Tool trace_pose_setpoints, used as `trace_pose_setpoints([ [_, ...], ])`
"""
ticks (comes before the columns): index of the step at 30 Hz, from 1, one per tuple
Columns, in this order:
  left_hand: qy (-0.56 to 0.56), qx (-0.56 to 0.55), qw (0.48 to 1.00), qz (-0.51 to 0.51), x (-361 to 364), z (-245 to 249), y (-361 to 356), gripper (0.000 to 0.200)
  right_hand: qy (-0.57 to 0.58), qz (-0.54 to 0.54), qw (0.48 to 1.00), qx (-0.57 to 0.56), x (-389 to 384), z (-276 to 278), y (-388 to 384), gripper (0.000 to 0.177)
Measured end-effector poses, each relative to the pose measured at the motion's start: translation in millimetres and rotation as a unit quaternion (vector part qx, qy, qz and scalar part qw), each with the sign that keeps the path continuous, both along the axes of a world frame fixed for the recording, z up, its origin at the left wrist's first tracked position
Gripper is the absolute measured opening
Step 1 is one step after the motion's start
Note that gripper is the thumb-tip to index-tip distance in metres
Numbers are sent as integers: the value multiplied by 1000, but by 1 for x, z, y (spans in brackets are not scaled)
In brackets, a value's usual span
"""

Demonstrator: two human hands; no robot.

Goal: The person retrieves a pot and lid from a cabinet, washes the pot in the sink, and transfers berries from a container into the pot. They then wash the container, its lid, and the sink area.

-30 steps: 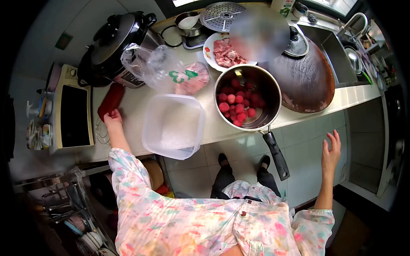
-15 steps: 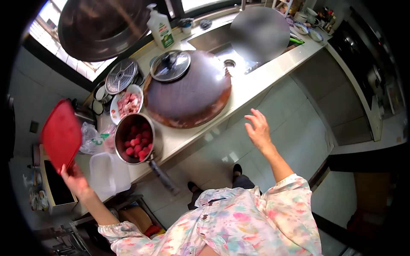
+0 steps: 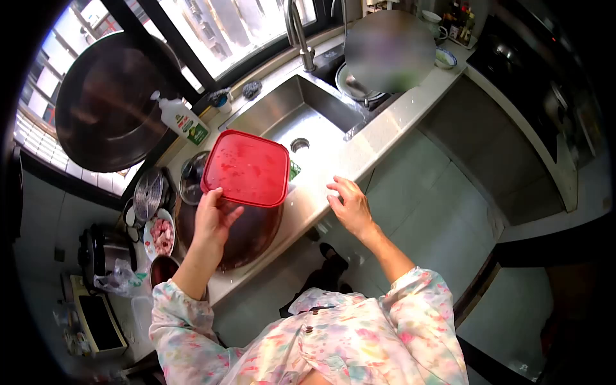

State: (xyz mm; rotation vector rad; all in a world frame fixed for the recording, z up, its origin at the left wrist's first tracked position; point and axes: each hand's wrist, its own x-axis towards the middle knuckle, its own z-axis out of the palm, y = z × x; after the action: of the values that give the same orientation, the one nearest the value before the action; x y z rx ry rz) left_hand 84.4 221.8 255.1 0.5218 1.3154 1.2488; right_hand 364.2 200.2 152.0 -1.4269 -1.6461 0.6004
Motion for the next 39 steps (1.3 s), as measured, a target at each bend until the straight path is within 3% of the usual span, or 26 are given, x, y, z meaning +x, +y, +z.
trace_pose_setpoints([
  [4, -90, 17, 996, -7, 22, -35, 79, 25, 21, -39, 993, -109, 31, -3, 43, 23],
  [10, -221, 46, 974, -19, 38, -83, 179, 30, -26, -35, 997, -63, 68, -7, 149, 24],
  [17, -369, 65, 926, 50, 53, -104, 217, 42, -35, 55, 995, -71, 36, -23, 274, 24],
  [21, -354, 53, 928, 104, 63, -112, 223, 43, -33, 90, 995, -16, 44, -48, 361, 23],
  [24, -344, 38, 924, 162, 83, -122, 229, 41, -26, 36, 999, 0, 96, -41, 445, 16],
  [26, -345, 9, 913, 218, 95, -137, 235, 41, -57, -73, 995, 29, 147, -32, 501, 18],
  [27, -348, 8, 910, 226, 103, -142, 241, 42, -27, -129, 990, 38, 181, -52, 541, 19],
  [29, -356, 10, 901, 248, 126, -151, 251, 42, -142, -226, 960, 88, 246, -42, 585, 20],
  [30, -372, 32, 903, 213, 138, -152, 257, 43, -213, -245, 946, 22, 277, -49, 608, 22],
  [31, -376, 26, 900, 221, 152, -146, 266, 43, -248, -273, 927, 75, 312, -80, 636, 30],
  [33, -367, 21, 897, 245, 169, -150, 277, 41, -315, -248, 906, -136, 331, -67, 648, 32],
  [35, -361, 28, 893, 268, 184, -148, 288, 40, -380, -194, 890, -161, 360, -80, 673, 30],
  [37, -351, 30, 894, 277, 188, -153, 292, 40, -247, -160, 936, -196, 368, -57, 691, 28],
  [39, -351, 36, 895, 273, 191, -149, 298, 40, -57, -90, 986, -127, 346, -4, 674, 24],
])
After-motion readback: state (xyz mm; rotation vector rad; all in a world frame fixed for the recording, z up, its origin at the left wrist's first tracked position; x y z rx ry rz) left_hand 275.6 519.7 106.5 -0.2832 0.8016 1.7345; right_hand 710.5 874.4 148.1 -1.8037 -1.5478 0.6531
